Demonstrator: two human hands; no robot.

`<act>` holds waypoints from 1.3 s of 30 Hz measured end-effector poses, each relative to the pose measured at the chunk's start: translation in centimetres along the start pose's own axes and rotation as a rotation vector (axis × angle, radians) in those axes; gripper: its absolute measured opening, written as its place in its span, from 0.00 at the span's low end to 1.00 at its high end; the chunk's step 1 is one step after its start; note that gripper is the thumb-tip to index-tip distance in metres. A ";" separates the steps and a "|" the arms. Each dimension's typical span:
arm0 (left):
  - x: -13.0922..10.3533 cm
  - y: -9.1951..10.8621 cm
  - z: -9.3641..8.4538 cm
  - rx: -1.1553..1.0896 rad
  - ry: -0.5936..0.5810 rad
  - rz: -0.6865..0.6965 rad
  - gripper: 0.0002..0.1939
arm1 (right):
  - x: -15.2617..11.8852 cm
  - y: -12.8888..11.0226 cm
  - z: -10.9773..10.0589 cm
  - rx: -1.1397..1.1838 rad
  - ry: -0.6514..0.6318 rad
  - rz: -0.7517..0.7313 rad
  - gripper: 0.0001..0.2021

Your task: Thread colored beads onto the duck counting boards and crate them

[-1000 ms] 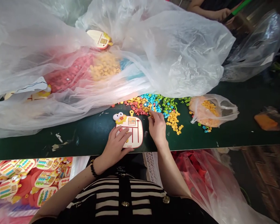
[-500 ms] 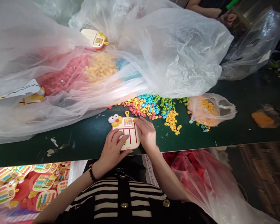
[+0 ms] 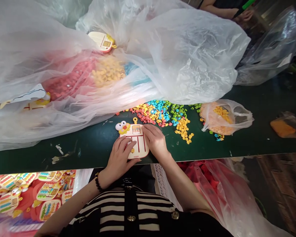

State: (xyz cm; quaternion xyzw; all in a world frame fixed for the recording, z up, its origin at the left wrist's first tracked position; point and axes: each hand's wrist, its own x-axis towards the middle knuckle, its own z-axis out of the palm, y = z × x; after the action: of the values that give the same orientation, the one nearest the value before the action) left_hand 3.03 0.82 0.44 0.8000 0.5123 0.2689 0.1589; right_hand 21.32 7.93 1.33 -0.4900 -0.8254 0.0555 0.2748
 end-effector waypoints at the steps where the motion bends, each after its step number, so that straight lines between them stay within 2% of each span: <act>1: 0.0 0.0 0.0 -0.001 -0.005 -0.004 0.25 | 0.1 0.0 -0.2 0.007 -0.018 0.011 0.14; 5: 0.0 0.0 -0.1 -0.009 -0.015 -0.018 0.24 | 0.3 -0.1 -1.2 0.028 -0.078 0.039 0.13; 8: 0.0 0.0 -0.1 -0.020 -0.007 -0.021 0.26 | -0.5 -0.6 -1.4 0.072 -0.061 0.052 0.12; 12: -0.2 -0.1 0.2 -0.052 0.023 0.001 0.29 | -1.5 -2.5 -0.2 0.132 0.026 0.106 0.12; 15: -0.4 -0.3 0.4 -0.079 0.077 -0.027 0.37 | -0.8 -3.4 0.9 0.270 -0.001 0.054 0.12; 16: -0.4 -0.3 0.4 -0.080 0.095 -0.039 0.40 | -0.3 -3.2 1.1 0.311 -0.008 0.059 0.11; 18: -0.4 -0.4 0.3 -0.072 0.104 -0.051 0.48 | 0.7 -1.9 0.7 0.303 0.051 0.167 0.11; 20: -0.2 -0.5 0.2 -0.059 0.071 -0.061 0.55 | 1.4 0.3 0.0 0.182 0.184 0.344 0.11; 22: 0.2 -0.6 -0.1 -0.047 0.023 -0.081 0.59 | 1.6 2.3 -0.7 0.066 0.178 0.401 0.10; 26: 0.7 -0.7 -0.4 -0.018 -0.037 -0.093 0.55 | 1.3 4.2 -1.6 -0.061 0.062 0.337 0.09; 30: 0.7 -0.3 -0.4 0.009 -0.068 -0.051 0.45 | 1.3 3.7 -2.2 -0.170 0.008 0.373 0.10; 34: 0.3 -0.1 -0.4 0.057 -0.101 0.039 0.36 | 2.9 2.9 -2.0 -0.218 -0.053 0.415 0.10; 39: 0.3 -0.2 -0.5 0.053 -0.090 0.050 0.37 | 4.5 2.8 -1.4 -0.283 -0.227 0.300 0.11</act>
State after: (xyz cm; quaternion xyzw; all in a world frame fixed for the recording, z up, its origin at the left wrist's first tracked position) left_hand 2.70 1.15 0.83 0.8278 0.4915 0.2227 0.1537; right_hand 22.51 12.92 3.30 -0.6314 -0.7685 0.0343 0.0974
